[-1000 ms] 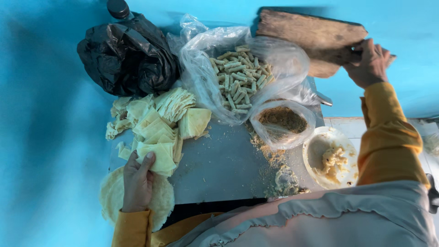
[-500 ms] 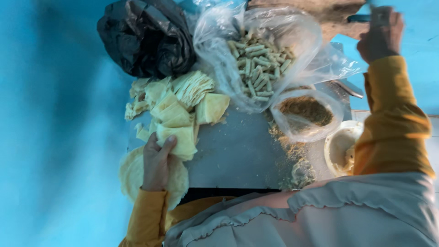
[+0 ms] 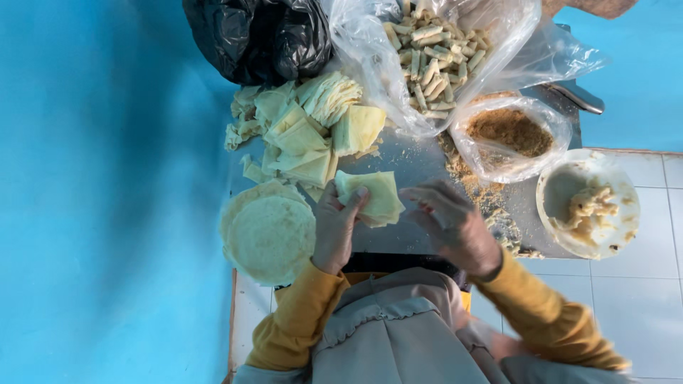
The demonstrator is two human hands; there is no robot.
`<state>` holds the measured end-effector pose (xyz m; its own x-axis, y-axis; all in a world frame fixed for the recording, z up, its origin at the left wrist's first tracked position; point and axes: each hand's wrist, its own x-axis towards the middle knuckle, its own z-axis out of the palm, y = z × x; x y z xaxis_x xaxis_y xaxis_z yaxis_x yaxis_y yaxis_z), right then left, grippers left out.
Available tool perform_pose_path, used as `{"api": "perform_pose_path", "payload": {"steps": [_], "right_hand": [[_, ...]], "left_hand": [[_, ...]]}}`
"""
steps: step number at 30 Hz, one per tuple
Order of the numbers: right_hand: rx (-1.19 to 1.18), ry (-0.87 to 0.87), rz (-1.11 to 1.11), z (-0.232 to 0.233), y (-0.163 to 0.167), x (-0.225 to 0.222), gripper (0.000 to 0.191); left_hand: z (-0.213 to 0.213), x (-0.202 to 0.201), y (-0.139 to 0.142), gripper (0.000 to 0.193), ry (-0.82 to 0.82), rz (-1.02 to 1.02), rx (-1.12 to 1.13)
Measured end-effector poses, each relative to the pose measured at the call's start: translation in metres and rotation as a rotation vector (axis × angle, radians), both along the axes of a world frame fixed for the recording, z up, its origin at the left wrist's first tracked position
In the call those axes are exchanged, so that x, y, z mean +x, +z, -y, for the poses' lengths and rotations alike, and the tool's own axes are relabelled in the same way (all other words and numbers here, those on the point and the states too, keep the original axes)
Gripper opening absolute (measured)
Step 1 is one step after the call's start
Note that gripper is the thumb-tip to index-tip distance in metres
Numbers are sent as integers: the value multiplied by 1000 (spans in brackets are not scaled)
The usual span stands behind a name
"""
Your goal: The person cuts a round layered fried snack into wedges with a knife on a wooden board, peels the layers apart by hand, stacks the pieces, and dips the separated pieces into a bowl of brown sugar powder. They work through several snack rounds one at a time on a small table.
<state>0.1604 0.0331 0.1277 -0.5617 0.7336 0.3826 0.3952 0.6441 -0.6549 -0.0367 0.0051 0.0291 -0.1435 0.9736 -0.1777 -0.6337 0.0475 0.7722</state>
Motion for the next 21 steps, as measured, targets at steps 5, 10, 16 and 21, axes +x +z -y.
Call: {"api": "perform_pose_path", "payload": {"steps": [5, 10, 16, 21], "right_hand": [[88, -135, 18, 22, -18, -19, 37], [16, -175, -10, 30, -56, -5, 20], [-414, -161, -209, 16, -75, 18, 7], [-317, -432, -374, 7, -50, 49, 13]], "left_hand": [[13, 12, -6, 34, -81, 32, -101], [23, 14, -18, 36, -138, -45, -108], [21, 18, -24, 35, -29, -290, 28], [20, -14, 3, 41, 98, -917, -159]]}}
